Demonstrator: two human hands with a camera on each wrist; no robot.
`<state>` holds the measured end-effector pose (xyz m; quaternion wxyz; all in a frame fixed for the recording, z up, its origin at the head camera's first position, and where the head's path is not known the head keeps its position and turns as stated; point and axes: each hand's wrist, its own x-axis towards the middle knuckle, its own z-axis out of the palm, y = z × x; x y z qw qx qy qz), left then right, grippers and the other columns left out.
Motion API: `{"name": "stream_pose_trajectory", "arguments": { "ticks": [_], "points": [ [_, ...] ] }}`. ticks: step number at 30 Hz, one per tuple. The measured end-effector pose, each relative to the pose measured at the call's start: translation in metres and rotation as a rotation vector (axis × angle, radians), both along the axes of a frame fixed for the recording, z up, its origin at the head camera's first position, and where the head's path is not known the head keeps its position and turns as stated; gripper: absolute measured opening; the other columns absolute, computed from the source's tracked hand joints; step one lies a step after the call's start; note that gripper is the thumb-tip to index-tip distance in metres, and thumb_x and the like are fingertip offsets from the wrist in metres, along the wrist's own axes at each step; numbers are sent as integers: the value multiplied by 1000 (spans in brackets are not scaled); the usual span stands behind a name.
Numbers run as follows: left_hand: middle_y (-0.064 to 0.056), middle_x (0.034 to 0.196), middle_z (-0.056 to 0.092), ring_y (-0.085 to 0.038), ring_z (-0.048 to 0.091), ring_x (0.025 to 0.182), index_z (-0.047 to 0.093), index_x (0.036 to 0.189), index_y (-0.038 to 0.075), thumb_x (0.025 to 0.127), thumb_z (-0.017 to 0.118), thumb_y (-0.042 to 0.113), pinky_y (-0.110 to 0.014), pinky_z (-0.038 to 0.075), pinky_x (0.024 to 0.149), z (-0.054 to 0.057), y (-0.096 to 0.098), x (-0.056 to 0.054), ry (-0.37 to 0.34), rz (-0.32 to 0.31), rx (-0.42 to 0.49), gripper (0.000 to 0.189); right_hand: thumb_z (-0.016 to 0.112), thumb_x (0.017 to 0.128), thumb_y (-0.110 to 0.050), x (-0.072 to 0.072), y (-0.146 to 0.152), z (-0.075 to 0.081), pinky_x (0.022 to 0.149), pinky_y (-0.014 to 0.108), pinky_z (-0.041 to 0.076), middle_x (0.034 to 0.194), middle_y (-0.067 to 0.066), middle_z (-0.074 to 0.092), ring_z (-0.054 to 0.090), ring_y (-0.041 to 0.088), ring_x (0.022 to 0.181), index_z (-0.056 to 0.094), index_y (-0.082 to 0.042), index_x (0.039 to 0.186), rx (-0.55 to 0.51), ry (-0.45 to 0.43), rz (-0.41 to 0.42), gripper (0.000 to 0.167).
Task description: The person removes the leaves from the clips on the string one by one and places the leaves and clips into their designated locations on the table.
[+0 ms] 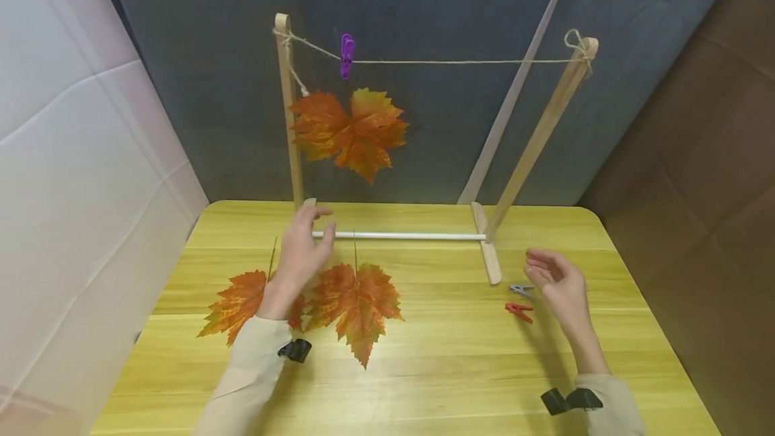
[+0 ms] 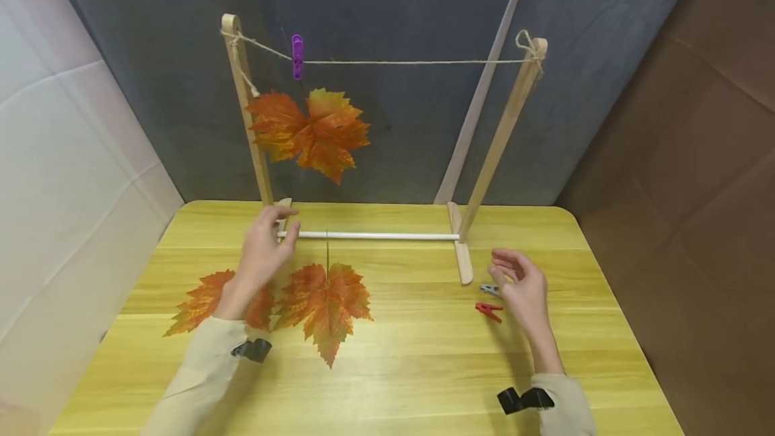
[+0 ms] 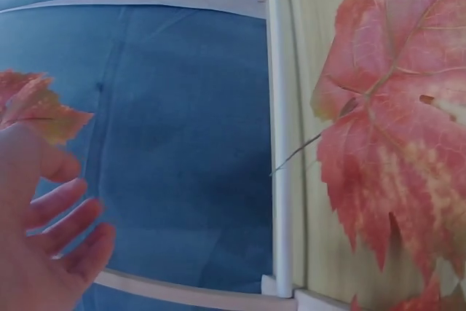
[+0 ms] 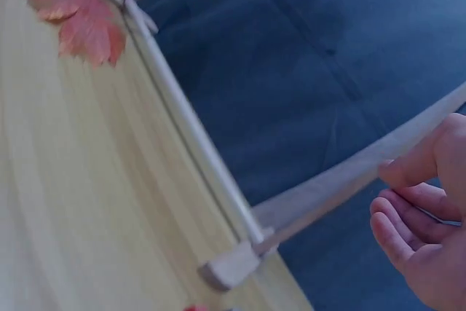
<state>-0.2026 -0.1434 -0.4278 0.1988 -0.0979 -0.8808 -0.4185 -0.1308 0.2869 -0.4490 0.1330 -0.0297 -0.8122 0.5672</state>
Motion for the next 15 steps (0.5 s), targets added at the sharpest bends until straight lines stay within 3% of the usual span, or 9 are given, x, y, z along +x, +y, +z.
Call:
{"name": "stream_pose_trajectory", "arguments": {
  "ticks": [9, 15],
  "points": [
    [-27, 113, 62, -44, 59, 107, 64, 116, -10, 92, 64, 1, -55, 50, 92, 13, -8, -2, 220, 56, 72, 27, 69, 96, -11, -12, -19, 27, 90, 11, 51, 108, -19, 67, 65, -2, 103, 61, 5, 130, -33, 44, 64, 38],
    [-28, 114, 63, -43, 60, 107, 62, 119, -11, 91, 64, 0, -53, 51, 90, 24, -9, -5, 316, 75, 143, 30, 69, 93, -2, -23, -36, 50, 92, 14, 51, 110, -8, 69, 66, 9, 105, 61, 9, 125, -168, 155, 32, 35]
  ]
}}
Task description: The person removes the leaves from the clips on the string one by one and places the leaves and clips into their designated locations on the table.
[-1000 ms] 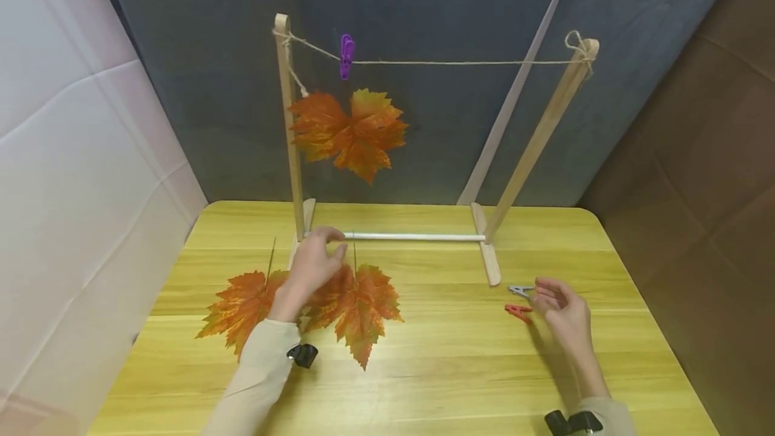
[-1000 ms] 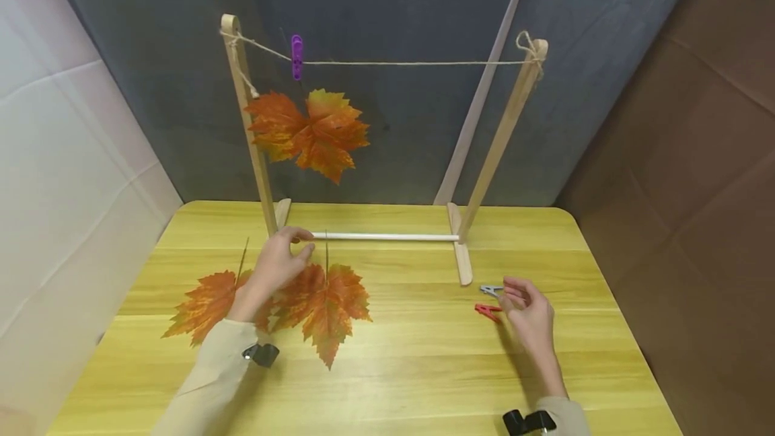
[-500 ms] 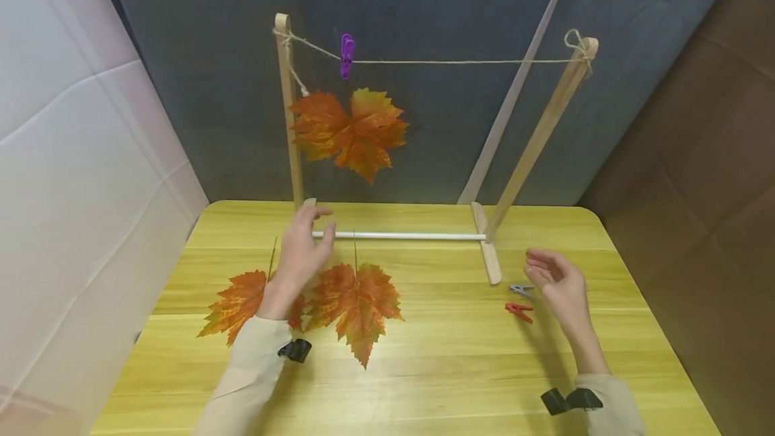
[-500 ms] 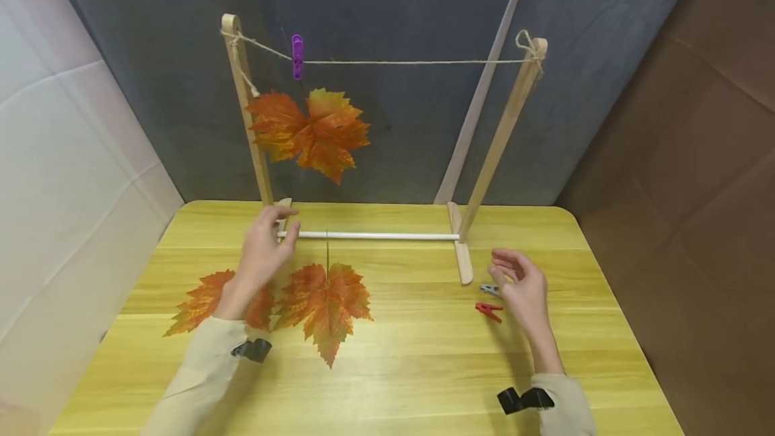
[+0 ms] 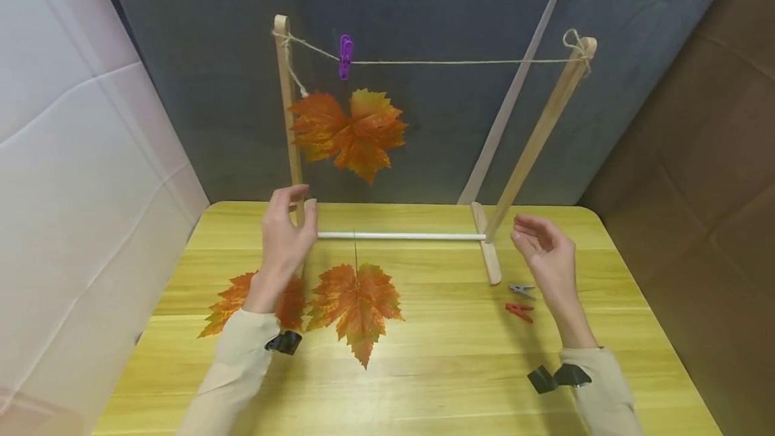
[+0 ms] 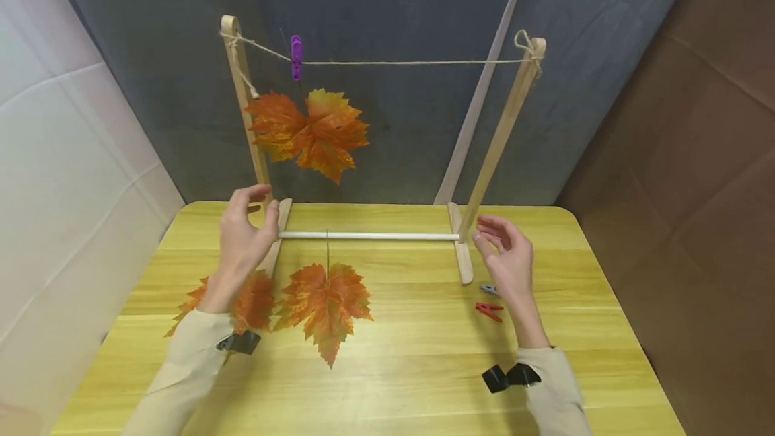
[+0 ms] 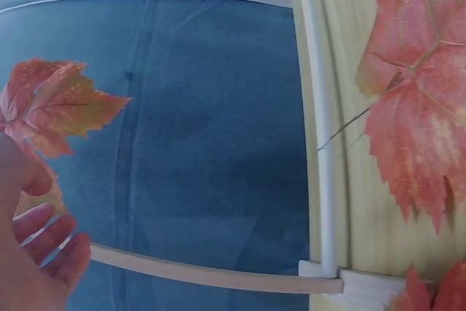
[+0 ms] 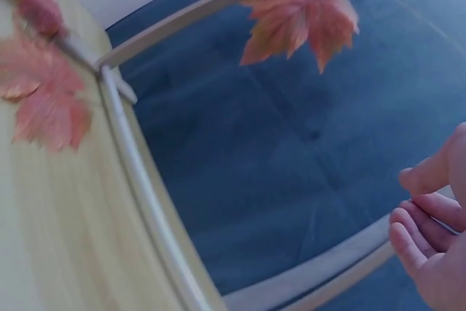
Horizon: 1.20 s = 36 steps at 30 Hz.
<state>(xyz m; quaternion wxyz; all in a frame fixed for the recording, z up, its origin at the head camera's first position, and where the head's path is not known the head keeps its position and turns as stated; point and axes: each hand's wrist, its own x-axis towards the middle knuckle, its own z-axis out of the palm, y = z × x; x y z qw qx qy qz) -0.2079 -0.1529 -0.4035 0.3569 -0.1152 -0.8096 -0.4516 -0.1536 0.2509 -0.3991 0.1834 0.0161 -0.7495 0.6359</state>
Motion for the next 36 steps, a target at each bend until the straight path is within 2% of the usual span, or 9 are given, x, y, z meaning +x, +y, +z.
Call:
{"name": "stream_pose_trajectory", "arguments": {
  "ticks": [3, 9, 15, 18, 21, 24, 28, 36],
  "points": [
    [-27, 116, 63, -41, 60, 109, 61, 121, -11, 92, 64, 2, -50, 50, 91, 5, 1, -1, 18, 10, 29, 32, 69, 92, 0, -5, -7, 11, 93, 15, 52, 112, -1, 70, 66, 13, 106, 62, 9, 124, -55, 60, -3, 34],
    [-24, 118, 66, -38, 62, 109, 61, 125, -9, 93, 64, 1, -45, 49, 89, 13, 3, -2, 71, 15, 50, 34, 69, 93, 0, -14, -19, 35, 95, 15, 50, 116, 9, 67, 66, 12, 106, 61, 8, 125, -15, 147, 19, 35],
    [-23, 117, 68, -37, 63, 109, 62, 125, -8, 92, 65, 1, -31, 48, 91, 25, 4, -5, 143, 13, 56, 34, 70, 92, 2, -22, -30, 60, 96, 17, 51, 116, 8, 67, 66, 20, 108, 60, 8, 127, -13, 224, 46, 37],
    [-21, 117, 69, -35, 64, 111, 62, 124, -7, 92, 65, 3, -32, 50, 94, 31, 4, -7, 175, 17, 67, 34, 70, 90, 3, -25, -35, 71, 96, 18, 52, 116, 9, 68, 65, 25, 110, 60, 8, 127, -45, 260, 57, 38],
    [-21, 119, 68, -34, 63, 114, 61, 126, -6, 94, 64, 6, -31, 50, 98, 36, 4, -8, 191, 12, 55, 35, 71, 90, 4, -27, -39, 82, 97, 19, 52, 116, 12, 68, 66, 25, 110, 62, 6, 125, -69, 291, 65, 37],
    [-21, 120, 67, -34, 63, 114, 61, 125, -6, 94, 64, 5, -37, 51, 99, 41, 4, -10, 211, 4, 58, 34, 71, 89, 3, -30, -43, 92, 97, 20, 52, 117, 14, 68, 66, 23, 109, 63, 3, 125, -82, 320, 78, 36],
    [-20, 120, 68, -34, 63, 115, 62, 124, -7, 92, 64, 4, -50, 52, 96, 49, 4, -13, 231, 3, 65, 33, 72, 89, 3, -32, -50, 105, 98, 22, 52, 117, 13, 68, 66, 22, 109, 64, 3, 125, -79, 350, 91, 38],
    [-17, 122, 68, -31, 63, 117, 62, 124, -5, 93, 64, 8, -36, 50, 96, 69, 7, -15, 252, -5, 52, 34, 72, 89, 2, -37, -68, 130, 99, 23, 52, 119, 14, 67, 66, 20, 110, 64, 1, 125, -70, 375, 123, 37]
  ]
}}
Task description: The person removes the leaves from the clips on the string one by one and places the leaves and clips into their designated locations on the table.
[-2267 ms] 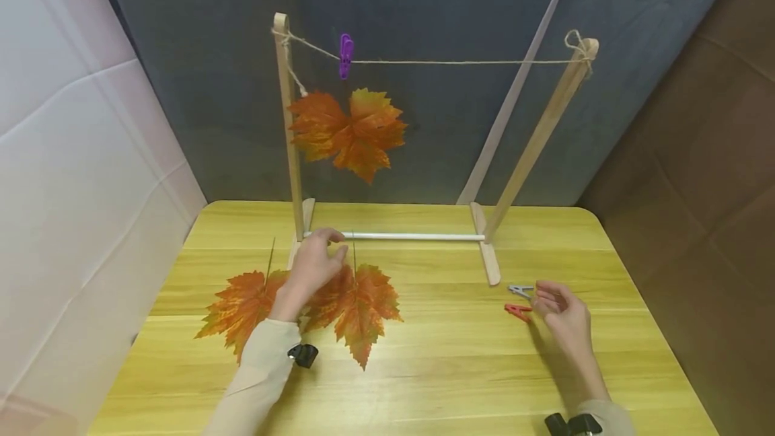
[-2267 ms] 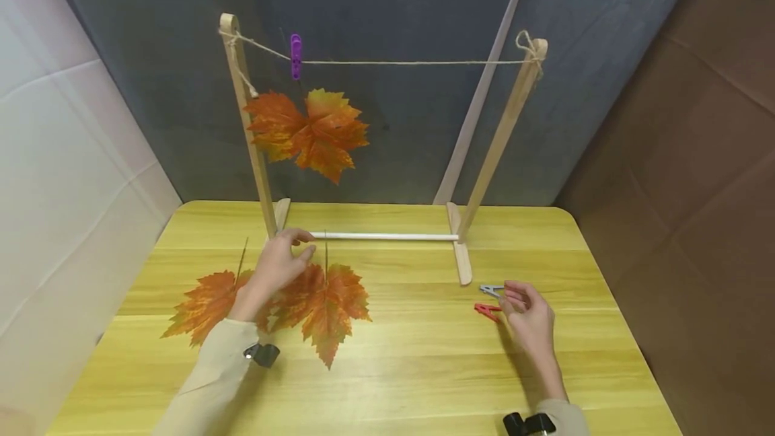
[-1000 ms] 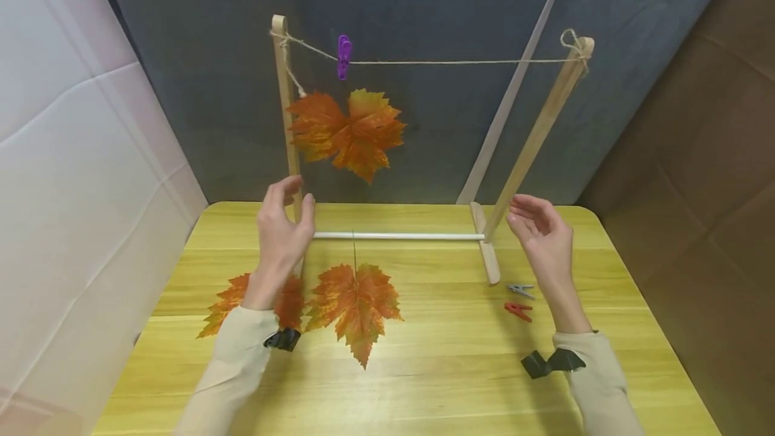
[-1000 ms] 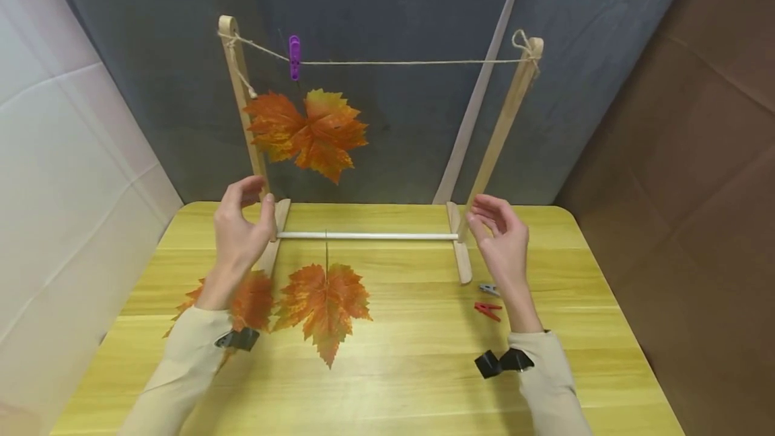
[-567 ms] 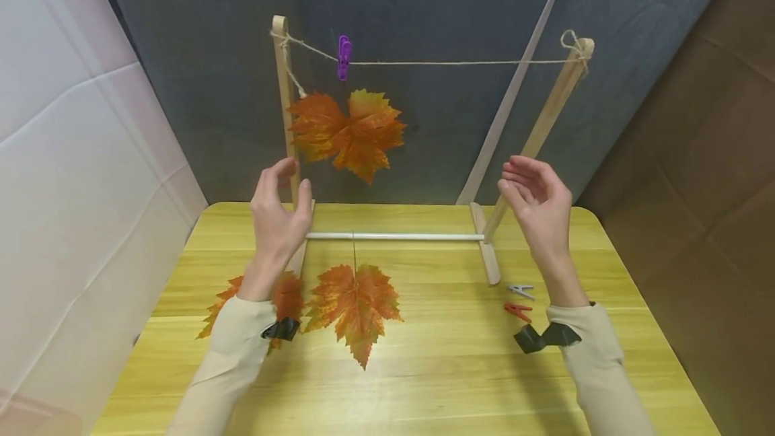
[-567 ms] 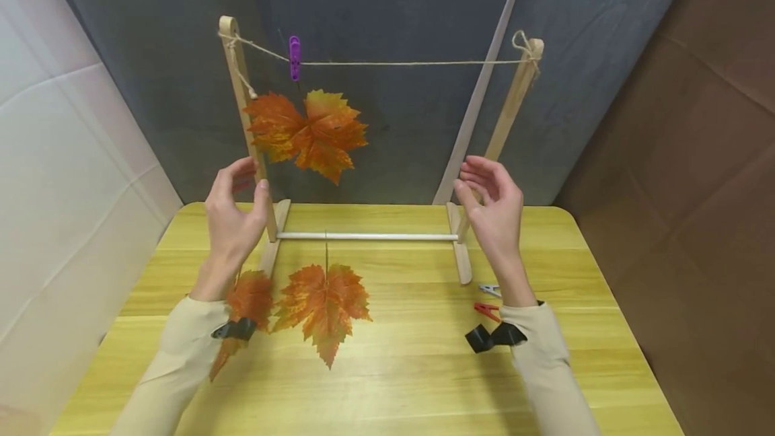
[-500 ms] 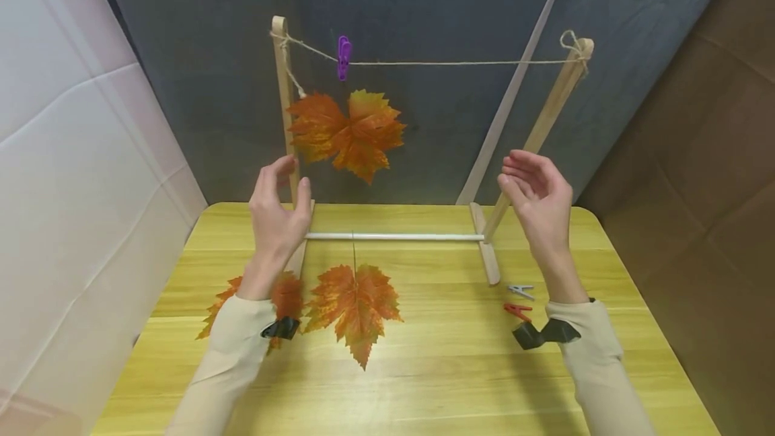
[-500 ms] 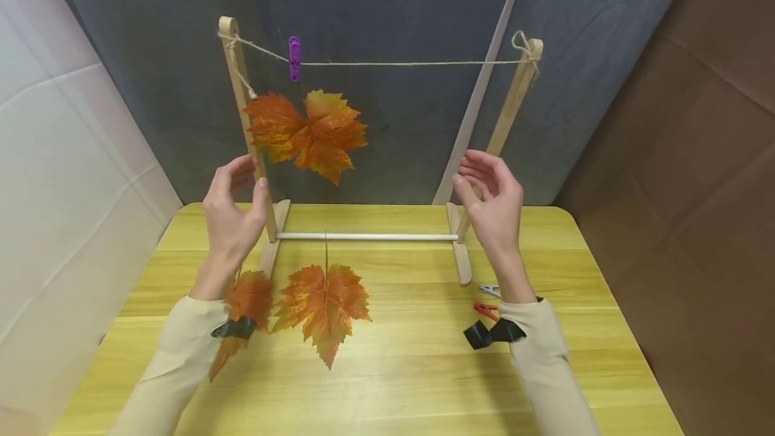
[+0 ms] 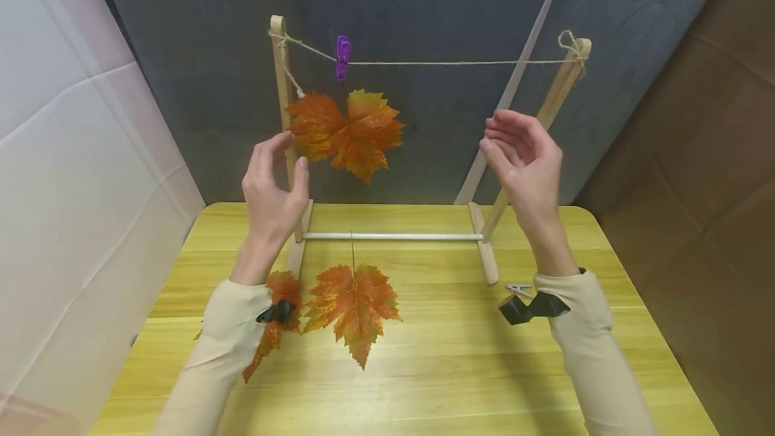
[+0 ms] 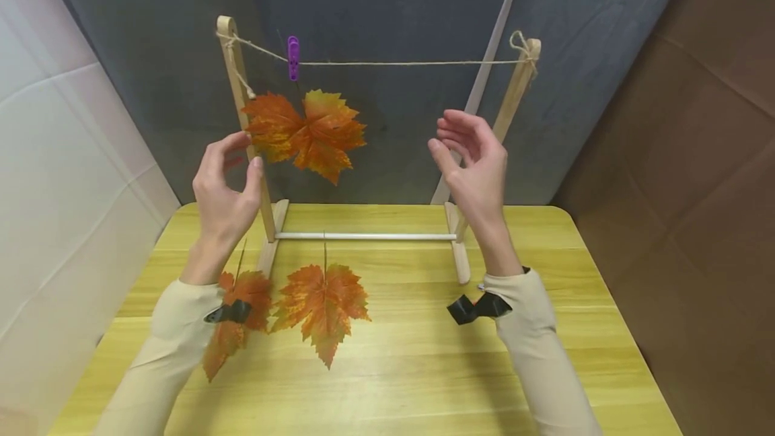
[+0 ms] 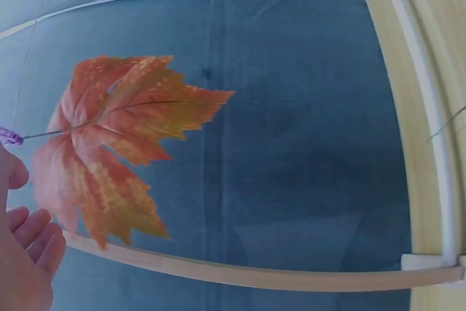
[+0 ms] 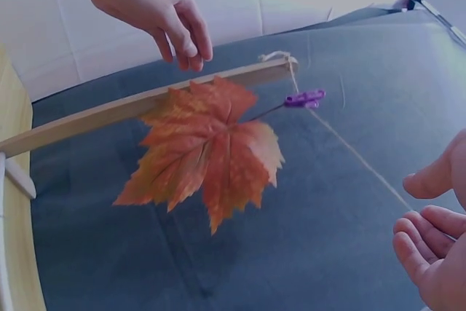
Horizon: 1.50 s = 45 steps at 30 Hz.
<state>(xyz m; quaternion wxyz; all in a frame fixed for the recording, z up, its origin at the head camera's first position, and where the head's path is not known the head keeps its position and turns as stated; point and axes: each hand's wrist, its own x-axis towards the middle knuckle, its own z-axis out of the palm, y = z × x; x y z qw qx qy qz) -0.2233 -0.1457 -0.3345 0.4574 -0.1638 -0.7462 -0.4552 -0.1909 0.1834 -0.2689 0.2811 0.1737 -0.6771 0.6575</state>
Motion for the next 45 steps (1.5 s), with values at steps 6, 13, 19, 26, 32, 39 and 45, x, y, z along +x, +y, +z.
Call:
{"name": "stream_pose_trajectory", "arguments": {
  "ticks": [6, 13, 19, 26, 32, 39, 45],
  "points": [
    [-15, 123, 68, -29, 63, 117, 63, 126, -3, 93, 65, 8, -34, 49, 95, 14, 3, -1, 12, -12, 7, 35, 72, 88, 3, -7, -12, 15, 100, 25, 52, 118, 14, 68, 66, 22, 109, 63, 3, 124, 24, 33, 20, 37],
    [-15, 123, 68, -28, 62, 118, 65, 125, -1, 91, 67, 7, -33, 48, 98, 30, 5, -5, 25, -14, 21, 35, 70, 88, 4, -17, -23, 33, 98, 27, 53, 116, 17, 68, 67, 19, 105, 61, 8, 124, 101, 100, 41, 37],
    [-15, 125, 67, -29, 62, 118, 63, 127, -2, 91, 67, 3, -43, 51, 98, 40, 13, -8, 40, -67, -13, 37, 71, 87, 4, -24, -38, 49, 99, 29, 53, 114, 15, 69, 68, 15, 101, 62, 8, 123, 118, 94, 55, 37],
    [-21, 126, 64, -33, 63, 112, 59, 131, -5, 93, 64, 5, -45, 52, 96, 49, 22, -13, 45, -84, -125, 40, 71, 87, 4, -31, -58, 66, 103, 31, 52, 123, 20, 68, 67, 19, 110, 60, 9, 127, 192, 53, 131, 41],
    [-22, 131, 61, -33, 59, 120, 57, 134, -6, 93, 64, 7, -42, 46, 107, 58, 32, -22, 25, -101, -194, 44, 74, 85, 3, -38, -72, 81, 104, 28, 51, 127, 19, 67, 66, 23, 117, 61, 5, 128, 189, -33, 148, 44],
    [-22, 126, 63, -34, 61, 113, 58, 131, -7, 94, 64, 7, -41, 47, 105, 68, 39, -31, -11, -89, -197, 40, 74, 86, 1, -45, -86, 89, 103, 25, 50, 129, 18, 67, 65, 22, 119, 60, 5, 129, 212, -35, 168, 45],
    [-21, 126, 64, -33, 62, 111, 59, 126, -7, 95, 64, 12, -41, 49, 102, 73, 44, -39, -81, -59, -212, 36, 74, 87, -1, -48, -99, 98, 104, 24, 49, 128, 18, 67, 65, 20, 119, 60, 4, 129, 239, -40, 223, 45]
  ]
}}
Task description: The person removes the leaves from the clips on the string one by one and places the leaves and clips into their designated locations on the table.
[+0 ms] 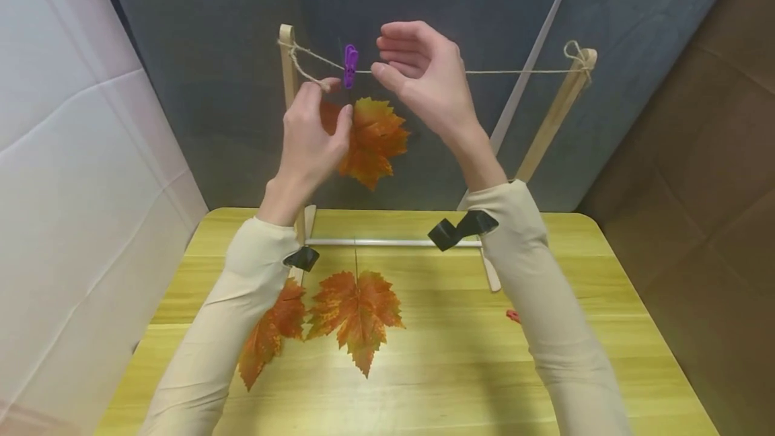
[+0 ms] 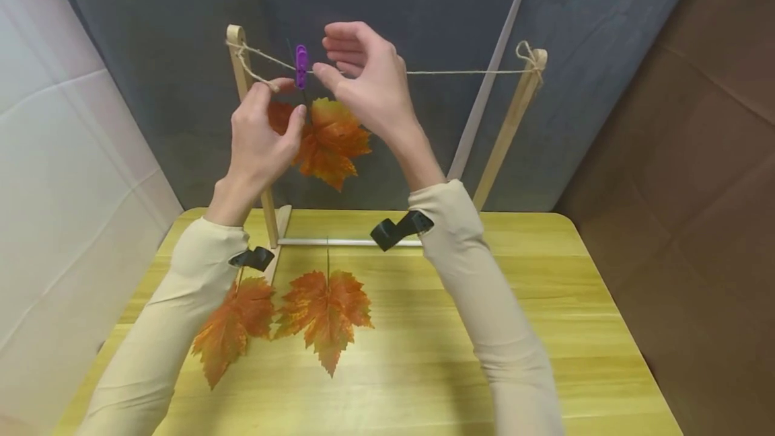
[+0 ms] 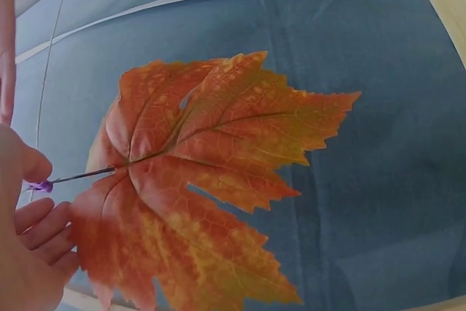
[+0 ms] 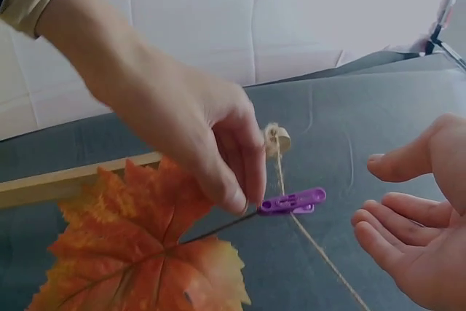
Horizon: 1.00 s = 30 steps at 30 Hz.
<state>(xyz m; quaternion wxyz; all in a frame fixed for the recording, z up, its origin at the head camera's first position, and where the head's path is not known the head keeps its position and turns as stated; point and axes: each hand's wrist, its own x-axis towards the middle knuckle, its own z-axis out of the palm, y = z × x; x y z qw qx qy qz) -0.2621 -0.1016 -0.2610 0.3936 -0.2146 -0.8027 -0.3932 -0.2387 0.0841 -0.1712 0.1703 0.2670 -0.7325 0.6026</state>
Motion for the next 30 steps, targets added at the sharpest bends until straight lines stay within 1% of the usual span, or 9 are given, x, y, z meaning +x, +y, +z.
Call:
{"name": "stream_pose_trajectory", "arguments": {
  "ticks": [5, 8, 12, 14, 19, 23, 26, 30],
  "points": [
    [-21, 122, 66, -33, 63, 103, 62, 123, -6, 95, 64, 14, -42, 51, 96, 1, 1, -3, -56, 20, 13, 35, 75, 86, -5, -5, -12, 8, 103, 21, 48, 127, 15, 68, 65, 17, 118, 62, 2, 129, 64, 2, 12, 45],
    [-22, 117, 68, -34, 63, 101, 64, 120, -6, 96, 64, 17, -43, 51, 94, 1, 1, -6, -77, 40, -5, 33, 76, 86, -7, -7, -16, 10, 102, 19, 48, 128, 14, 68, 65, 16, 118, 61, 2, 129, 98, 8, 2, 46],
    [-22, 105, 70, -35, 61, 98, 68, 113, -6, 96, 65, 19, -44, 48, 89, 1, 2, -10, -84, 56, -33, 30, 76, 86, -7, -11, -21, 11, 101, 17, 48, 128, 14, 68, 66, 16, 118, 61, 2, 129, 114, 2, -11, 46],
    [-22, 102, 70, -35, 61, 96, 70, 109, -6, 96, 65, 18, -44, 47, 87, 0, 3, -10, -91, 58, -37, 28, 75, 86, -7, -14, -23, 11, 100, 17, 49, 128, 14, 68, 66, 17, 118, 61, 3, 129, 114, 1, -11, 46],
    [-22, 100, 72, -35, 61, 95, 71, 104, -6, 97, 64, 18, -44, 47, 85, 1, 5, -11, -110, 57, -34, 25, 74, 87, -6, -18, -28, 10, 100, 16, 49, 129, 14, 68, 66, 17, 118, 61, 2, 129, 123, -21, -15, 45],
    [-21, 99, 72, -35, 60, 94, 70, 102, -5, 97, 63, 18, -43, 46, 84, 3, 6, -11, -113, 54, -27, 25, 73, 89, -6, -21, -29, 10, 100, 16, 49, 132, 13, 67, 66, 16, 121, 61, 0, 131, 138, -56, -49, 44],
    [-21, 98, 71, -35, 60, 93, 70, 100, -5, 96, 62, 18, -43, 46, 83, 4, 6, -10, -109, 58, -24, 25, 71, 91, -7, -23, -29, 8, 99, 17, 50, 131, 12, 67, 66, 17, 120, 62, -1, 131, 171, -73, -65, 41],
    [-22, 97, 71, -37, 60, 93, 70, 100, -5, 96, 62, 18, -45, 46, 83, 6, 7, -8, -96, 69, -29, 25, 69, 93, -9, -25, -30, 7, 97, 19, 52, 125, 11, 70, 69, 18, 115, 66, -2, 127, 234, -69, -68, 35]
  ]
}}
